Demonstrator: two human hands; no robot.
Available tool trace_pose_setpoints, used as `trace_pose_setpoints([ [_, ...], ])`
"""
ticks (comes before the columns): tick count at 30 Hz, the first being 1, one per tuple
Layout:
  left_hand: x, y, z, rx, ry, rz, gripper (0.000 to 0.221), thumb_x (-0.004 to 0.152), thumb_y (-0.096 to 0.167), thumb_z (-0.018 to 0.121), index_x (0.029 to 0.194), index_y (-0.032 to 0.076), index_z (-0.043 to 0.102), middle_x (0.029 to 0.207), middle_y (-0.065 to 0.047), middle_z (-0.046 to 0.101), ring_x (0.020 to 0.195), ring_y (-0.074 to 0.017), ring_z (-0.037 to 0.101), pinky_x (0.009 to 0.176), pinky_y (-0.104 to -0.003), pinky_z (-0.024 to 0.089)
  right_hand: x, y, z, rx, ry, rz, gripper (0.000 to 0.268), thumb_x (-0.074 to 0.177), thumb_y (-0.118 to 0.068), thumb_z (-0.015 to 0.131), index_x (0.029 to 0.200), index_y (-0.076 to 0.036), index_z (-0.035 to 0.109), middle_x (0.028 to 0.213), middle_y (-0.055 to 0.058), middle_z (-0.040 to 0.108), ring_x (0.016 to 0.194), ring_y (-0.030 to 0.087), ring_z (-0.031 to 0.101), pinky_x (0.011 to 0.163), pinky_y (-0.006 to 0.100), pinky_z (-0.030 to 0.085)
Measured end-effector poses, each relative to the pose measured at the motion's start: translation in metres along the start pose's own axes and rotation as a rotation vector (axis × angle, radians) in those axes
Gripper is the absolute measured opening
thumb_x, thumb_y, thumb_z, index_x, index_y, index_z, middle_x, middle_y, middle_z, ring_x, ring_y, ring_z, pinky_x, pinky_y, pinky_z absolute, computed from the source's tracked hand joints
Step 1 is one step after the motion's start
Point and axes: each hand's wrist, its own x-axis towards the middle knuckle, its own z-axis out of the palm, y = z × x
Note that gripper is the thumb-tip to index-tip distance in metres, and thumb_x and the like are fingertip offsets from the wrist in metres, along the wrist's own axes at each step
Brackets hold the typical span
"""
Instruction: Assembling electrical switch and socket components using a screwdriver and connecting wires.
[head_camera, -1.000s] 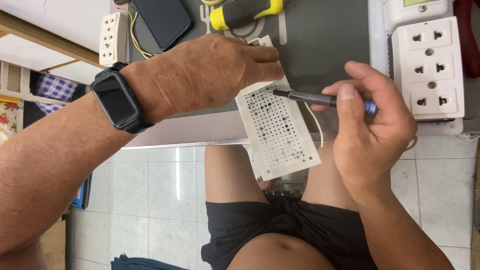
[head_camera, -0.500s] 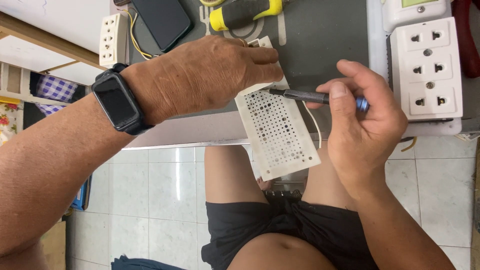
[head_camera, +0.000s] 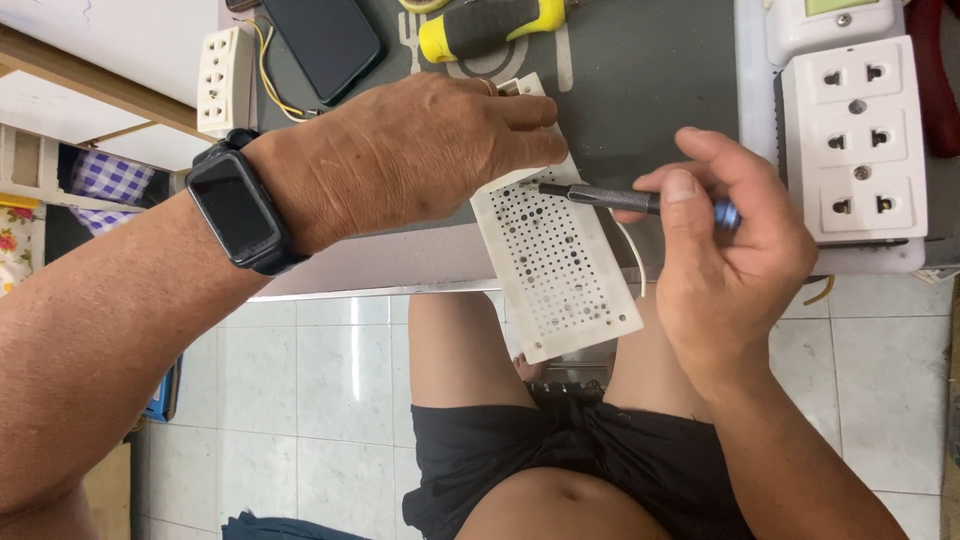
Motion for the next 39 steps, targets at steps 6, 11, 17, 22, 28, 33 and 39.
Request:
trace_pose_setpoints([
  [6,0.000,-0.001,0.002,-0.001,0.004,0.009,0.051,0.076,-0.017,0.054,0.119,0.009,0.056,0.099,-0.007,0.054,0.064,-0.0300,0.060,0.055,-0.042,0.052,0.002,0.003,0.000,-0.024,-0.015,-0.025,0.018,0.106,0.005,0.050,0.121,0.015,0.054,0.093,0.026,0.064,0.078,0.030,0.067,0.071,0.035,0.064],
  [11,0.001,-0.001,0.002,0.021,-0.017,0.002,0.057,0.073,-0.019,0.054,0.123,0.009,0.056,0.099,-0.006,0.055,0.063,-0.0287,0.060,0.056,-0.041,0.053,0.002,0.005,0.002,0.005,-0.008,-0.034,0.020,0.107,0.001,0.050,0.120,0.015,0.053,0.093,0.027,0.062,0.085,0.031,0.066,0.074,0.038,0.067],
  [17,0.001,0.000,0.003,0.051,-0.019,-0.013,0.050,0.076,-0.014,0.056,0.121,0.009,0.055,0.097,-0.006,0.054,0.063,-0.0282,0.061,0.054,-0.041,0.053,0.001,0.004,0.001,0.013,0.000,-0.010,0.021,0.106,0.000,0.050,0.119,0.016,0.053,0.094,0.027,0.062,0.085,0.032,0.067,0.075,0.038,0.067],
  [22,0.001,0.001,0.001,0.030,-0.046,-0.041,0.049,0.076,-0.017,0.054,0.119,0.008,0.055,0.099,-0.006,0.053,0.068,-0.0272,0.061,0.055,-0.040,0.054,0.000,0.002,0.000,0.003,-0.002,-0.010,0.019,0.106,0.004,0.050,0.120,0.017,0.053,0.094,0.028,0.061,0.088,0.032,0.066,0.075,0.039,0.067],
  [28,0.000,-0.004,0.005,0.012,0.039,0.039,0.049,0.074,-0.017,0.054,0.115,0.009,0.057,0.094,-0.006,0.055,0.057,-0.0289,0.057,0.055,-0.040,0.050,-0.002,0.004,-0.001,-0.004,0.010,-0.010,0.020,0.106,0.002,0.049,0.121,0.015,0.053,0.093,0.026,0.062,0.085,0.031,0.066,0.074,0.038,0.067],
  [33,0.001,0.001,0.002,0.033,-0.022,-0.021,0.050,0.075,-0.016,0.053,0.119,0.008,0.056,0.095,-0.006,0.054,0.064,-0.0281,0.060,0.056,-0.040,0.052,-0.003,0.003,0.000,0.035,0.037,0.004,0.018,0.106,0.004,0.048,0.121,0.014,0.053,0.093,0.025,0.061,0.084,0.031,0.066,0.075,0.039,0.067],
  [39,-0.004,0.004,0.008,0.017,0.131,0.013,0.040,0.086,-0.012,0.051,0.122,0.004,0.058,0.108,-0.009,0.057,0.065,-0.0273,0.057,0.066,-0.039,0.052,-0.012,0.007,-0.003,0.031,0.058,-0.100,0.015,0.108,0.004,0.048,0.120,0.012,0.052,0.090,0.025,0.064,0.069,0.031,0.070,0.061,0.034,0.063],
])
